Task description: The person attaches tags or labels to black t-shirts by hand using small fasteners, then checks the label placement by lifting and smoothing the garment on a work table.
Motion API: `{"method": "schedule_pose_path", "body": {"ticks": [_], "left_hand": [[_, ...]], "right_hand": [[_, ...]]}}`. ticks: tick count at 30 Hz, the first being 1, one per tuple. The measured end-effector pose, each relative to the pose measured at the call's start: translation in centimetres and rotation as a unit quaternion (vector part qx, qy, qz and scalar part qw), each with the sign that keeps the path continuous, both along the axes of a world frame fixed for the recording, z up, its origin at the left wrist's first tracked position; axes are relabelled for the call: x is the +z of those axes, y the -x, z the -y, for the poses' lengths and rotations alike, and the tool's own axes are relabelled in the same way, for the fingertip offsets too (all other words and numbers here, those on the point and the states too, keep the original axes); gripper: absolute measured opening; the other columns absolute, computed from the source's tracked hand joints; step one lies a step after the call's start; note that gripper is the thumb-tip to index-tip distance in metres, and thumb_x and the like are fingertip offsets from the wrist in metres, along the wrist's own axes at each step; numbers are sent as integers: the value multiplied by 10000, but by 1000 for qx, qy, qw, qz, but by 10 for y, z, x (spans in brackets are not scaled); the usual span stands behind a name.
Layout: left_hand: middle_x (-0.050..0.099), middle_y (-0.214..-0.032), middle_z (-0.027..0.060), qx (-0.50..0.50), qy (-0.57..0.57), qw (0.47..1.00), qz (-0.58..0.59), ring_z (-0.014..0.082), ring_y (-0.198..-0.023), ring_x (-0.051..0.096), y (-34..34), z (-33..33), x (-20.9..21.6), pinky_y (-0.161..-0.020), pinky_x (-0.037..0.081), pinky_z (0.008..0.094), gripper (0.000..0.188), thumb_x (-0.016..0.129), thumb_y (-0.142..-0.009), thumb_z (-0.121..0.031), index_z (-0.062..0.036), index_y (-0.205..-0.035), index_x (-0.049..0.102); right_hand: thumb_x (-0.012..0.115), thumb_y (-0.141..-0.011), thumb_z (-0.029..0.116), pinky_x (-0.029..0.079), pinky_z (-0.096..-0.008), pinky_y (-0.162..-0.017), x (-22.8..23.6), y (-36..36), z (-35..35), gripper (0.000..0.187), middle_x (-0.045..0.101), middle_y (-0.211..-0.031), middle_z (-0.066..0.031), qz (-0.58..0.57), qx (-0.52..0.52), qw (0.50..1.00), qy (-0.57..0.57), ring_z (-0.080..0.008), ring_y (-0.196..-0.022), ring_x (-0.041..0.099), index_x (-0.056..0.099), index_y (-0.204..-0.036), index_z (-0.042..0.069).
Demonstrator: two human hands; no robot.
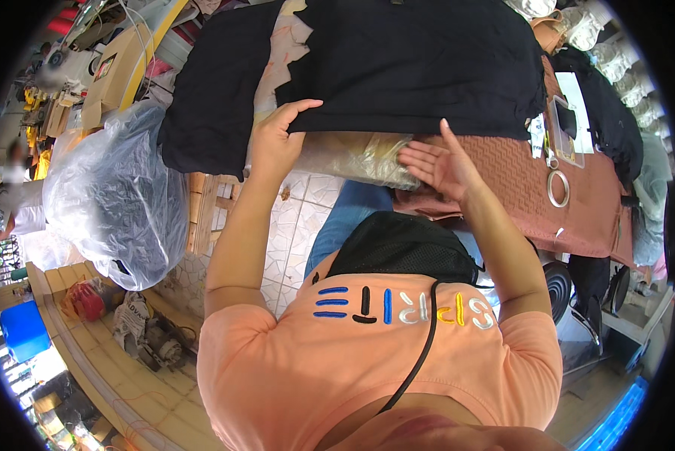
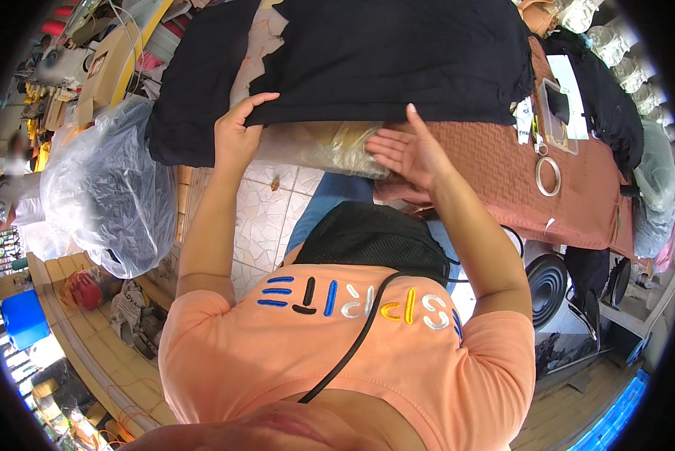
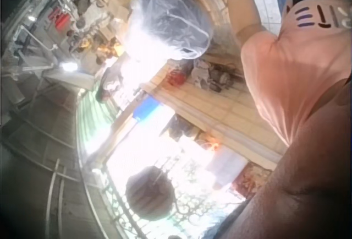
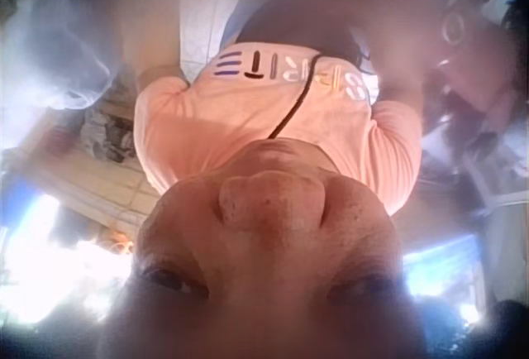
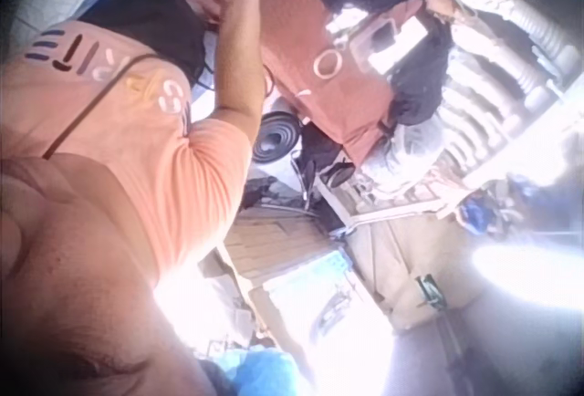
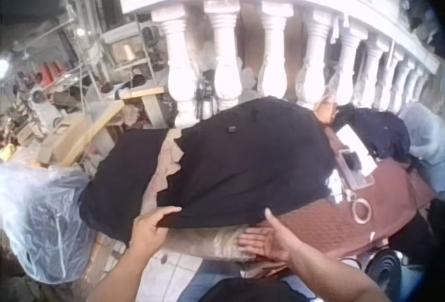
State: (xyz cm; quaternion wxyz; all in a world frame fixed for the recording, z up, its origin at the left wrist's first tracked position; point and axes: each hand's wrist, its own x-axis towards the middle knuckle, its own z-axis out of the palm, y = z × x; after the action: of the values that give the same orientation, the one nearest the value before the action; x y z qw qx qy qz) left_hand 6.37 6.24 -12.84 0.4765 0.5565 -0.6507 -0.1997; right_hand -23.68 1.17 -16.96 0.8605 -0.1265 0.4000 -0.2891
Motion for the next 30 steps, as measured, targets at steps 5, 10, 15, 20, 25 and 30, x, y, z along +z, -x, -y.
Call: {"method": "schedule_pose_path", "body": {"ticks": [5, 10, 15, 20, 25, 30], "left_hand": [[687, -977, 105, 8, 42, 999, -4, 187, -907, 663, 3, -33, 31, -810, 487, 247, 473, 484, -661, 140, -64, -1041, 680], [688, -942, 98, 29, 68, 997, -14, 157, -885, 656, -23, -76, 61, -805, 485, 241, 413, 516, -661, 146, -18, -1003, 680], [686, -939, 60, 140, 160, 976, -43, 136, -873, 634, -72, -123, 84, -825, 474, 243, 352, 554, -672, 157, 2, -960, 684], [677, -940, 31, 217, 137, 962, -89, 96, -874, 599, -124, -120, 99, -836, 456, 232, 186, 617, -802, 57, 8, -971, 679], [684, -932, 37, 384, 136, 912, -39, 96, -861, 597, -215, -69, 96, -824, 462, 233, 174, 670, -829, -52, 3, -993, 690], [685, -910, 85, 398, 386, 832, -5, 131, -829, 628, -247, -62, 142, -792, 501, 243, 137, 635, -832, 38, 36, -961, 684]], "right_hand": [[601, -897, 397, 478, -408, -958, 0, -24, 1, 576, 527, -1246, -175, 69, -205, 970, 108, -296, -1117, 559, 447, -1240, -38], [571, -879, 27, 572, -251, -582, -13, 46, 44, 147, 646, -1013, -108, -42, -417, 885, 202, -191, -841, 663, 577, -1026, 26], [622, -875, 51, 564, -249, -608, 113, 10, 37, 164, 678, -909, -92, -79, -338, 855, 386, -167, -751, 669, 606, -1031, 4], [587, -890, 38, 566, -240, -726, 137, -25, 130, 211, 655, -978, -124, -25, -68, 908, 412, -162, -843, 664, 573, -1090, -29], [511, -945, 83, 552, -285, -783, 140, -164, 212, 198, 644, -1002, -101, -42, -81, 886, 454, -191, -881, 648, 578, -1114, 5], [498, -921, 54, 546, -284, -683, 232, -292, 207, 89, 623, -888, -103, 122, -55, 866, 481, -189, -795, 636, 527, -990, 7]]}}
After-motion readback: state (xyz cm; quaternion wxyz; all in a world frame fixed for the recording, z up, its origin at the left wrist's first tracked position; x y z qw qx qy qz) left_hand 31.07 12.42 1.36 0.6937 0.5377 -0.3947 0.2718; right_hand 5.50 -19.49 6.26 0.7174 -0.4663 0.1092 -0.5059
